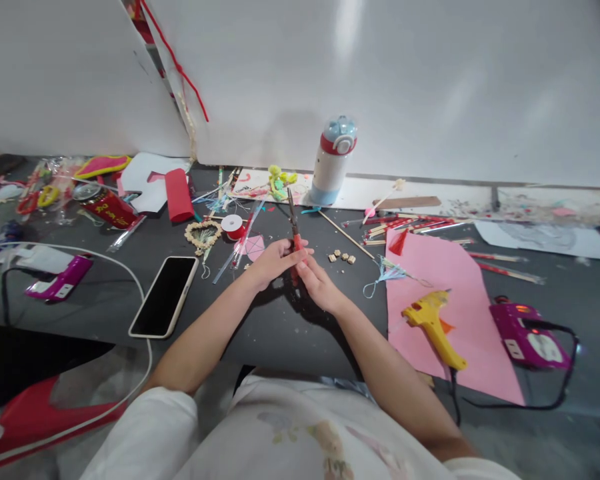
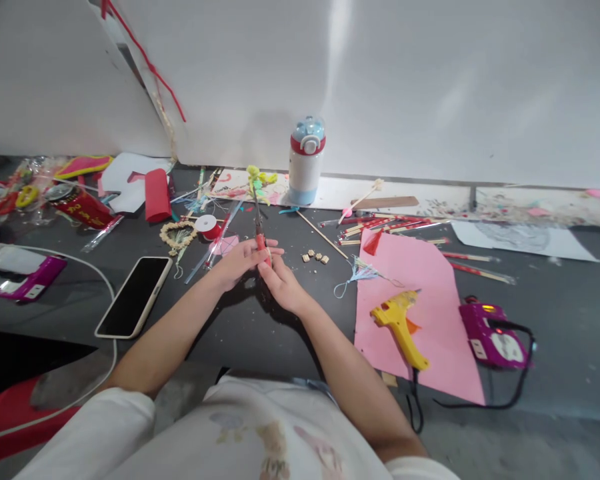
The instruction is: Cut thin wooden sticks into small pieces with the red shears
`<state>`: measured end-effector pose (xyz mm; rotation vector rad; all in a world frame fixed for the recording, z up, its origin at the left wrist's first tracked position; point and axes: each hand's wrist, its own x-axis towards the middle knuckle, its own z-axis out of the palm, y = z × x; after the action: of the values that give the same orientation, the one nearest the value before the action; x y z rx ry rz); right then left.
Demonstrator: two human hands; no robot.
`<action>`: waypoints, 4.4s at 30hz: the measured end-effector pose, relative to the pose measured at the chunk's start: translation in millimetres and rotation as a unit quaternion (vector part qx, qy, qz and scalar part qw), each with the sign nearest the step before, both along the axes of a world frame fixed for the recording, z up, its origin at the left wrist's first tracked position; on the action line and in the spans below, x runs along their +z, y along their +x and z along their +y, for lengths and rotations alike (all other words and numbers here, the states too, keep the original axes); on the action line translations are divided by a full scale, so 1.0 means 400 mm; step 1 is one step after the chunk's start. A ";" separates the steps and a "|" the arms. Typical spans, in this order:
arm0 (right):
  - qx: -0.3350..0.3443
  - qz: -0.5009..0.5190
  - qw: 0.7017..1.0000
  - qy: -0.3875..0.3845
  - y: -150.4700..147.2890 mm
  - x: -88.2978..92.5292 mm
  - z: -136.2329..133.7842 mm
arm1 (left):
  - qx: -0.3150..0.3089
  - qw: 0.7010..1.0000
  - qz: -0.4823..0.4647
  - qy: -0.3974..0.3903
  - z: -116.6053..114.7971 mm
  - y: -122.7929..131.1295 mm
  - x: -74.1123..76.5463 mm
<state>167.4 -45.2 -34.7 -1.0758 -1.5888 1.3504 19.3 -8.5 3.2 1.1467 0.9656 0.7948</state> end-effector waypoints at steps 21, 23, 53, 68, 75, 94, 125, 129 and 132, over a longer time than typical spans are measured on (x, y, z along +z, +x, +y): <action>0.012 0.008 1.000 0.007 0.001 0.020 -0.003 | 0.020 0.999 -0.018 0.037 -0.001 0.007 -0.014; 0.015 0.010 1.000 -0.019 0.004 0.027 -0.003 | 0.021 0.998 0.003 0.053 0.007 0.002 -0.010; 0.118 0.008 0.992 -0.052 0.013 0.016 -0.013 | 0.283 0.790 0.322 0.439 0.039 -0.121 0.037; 0.083 -0.003 0.995 -0.062 0.016 0.023 -0.006 | 0.260 0.904 0.155 0.301 0.060 -0.103 -0.001; 0.048 0.008 0.997 -0.055 0.015 0.020 0.000 | 0.035 0.986 0.107 0.126 0.008 -0.034 0.012; 0.057 0.030 0.997 -0.044 0.014 0.022 0.003 | 0.048 0.995 0.025 0.079 -0.001 -0.012 -0.005; 0.102 -0.021 0.991 -0.090 0.015 0.034 -0.013 | 0.163 0.774 0.409 0.455 0.066 -0.150 0.038; 0.102 -0.022 0.991 -0.089 0.016 0.035 -0.013 | 0.163 0.792 0.390 0.440 0.067 -0.150 0.043; 0.100 -0.021 0.992 -0.079 0.016 0.037 -0.014 | 0.165 0.804 0.381 0.426 0.065 -0.149 0.046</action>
<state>173.8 -50.9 -20.1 -1.0665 -1.6794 1.6200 -40.4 17.6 21.6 2.2312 1.5699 1.1265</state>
